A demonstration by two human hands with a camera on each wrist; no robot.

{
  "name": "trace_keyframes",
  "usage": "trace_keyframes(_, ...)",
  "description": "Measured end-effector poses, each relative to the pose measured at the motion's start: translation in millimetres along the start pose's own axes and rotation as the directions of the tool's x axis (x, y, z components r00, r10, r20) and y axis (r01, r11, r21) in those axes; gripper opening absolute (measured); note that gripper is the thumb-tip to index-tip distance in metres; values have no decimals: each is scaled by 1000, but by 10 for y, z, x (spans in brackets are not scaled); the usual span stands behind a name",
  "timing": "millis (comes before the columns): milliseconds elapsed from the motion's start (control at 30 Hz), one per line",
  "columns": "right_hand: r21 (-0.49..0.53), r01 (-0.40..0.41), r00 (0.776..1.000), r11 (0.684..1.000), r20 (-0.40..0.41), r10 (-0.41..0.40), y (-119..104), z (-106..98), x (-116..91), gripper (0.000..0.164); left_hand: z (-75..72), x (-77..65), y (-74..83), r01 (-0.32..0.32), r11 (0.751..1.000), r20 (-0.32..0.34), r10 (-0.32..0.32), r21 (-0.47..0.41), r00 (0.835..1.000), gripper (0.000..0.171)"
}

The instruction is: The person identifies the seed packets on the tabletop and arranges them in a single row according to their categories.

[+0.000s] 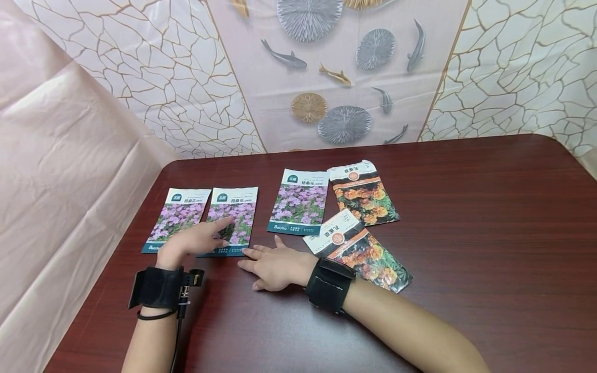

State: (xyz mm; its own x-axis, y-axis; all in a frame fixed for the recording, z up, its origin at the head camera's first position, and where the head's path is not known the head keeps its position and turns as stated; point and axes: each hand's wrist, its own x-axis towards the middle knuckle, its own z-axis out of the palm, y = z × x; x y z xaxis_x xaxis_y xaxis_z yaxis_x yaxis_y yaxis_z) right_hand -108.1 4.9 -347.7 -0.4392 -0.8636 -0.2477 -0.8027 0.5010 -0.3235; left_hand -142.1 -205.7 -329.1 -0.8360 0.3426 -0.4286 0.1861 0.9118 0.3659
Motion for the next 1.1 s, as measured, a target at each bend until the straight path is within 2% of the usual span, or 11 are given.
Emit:
trace_keyframes(333,7,22,1000,1000,-19,-21,-4,4,-44,55,-6,9,-49,38,999,-25,-37,14,999,55)
trace_keyframes(633,27,17,999,999,-47,-16,-13,-35,-116,55,2,13,-78,30,999,-47,-28,32,999,53)
trace_keyframes(767,10,29,996,1000,-89,-28,-21,-61,-149,53,-3,-2,-64,21,1000,-60,-20,23,998,52)
trace_keyframes(900,3,60,987,998,-151,-59,-24,-115,-229,50,-13,-4,-46,-16,1000,-86,18,27,996,52)
trace_keyframes(1100,39,92,959,995,-271,-78,61,-255,-390,47,-27,1,73,-62,998,-144,64,17,987,53)
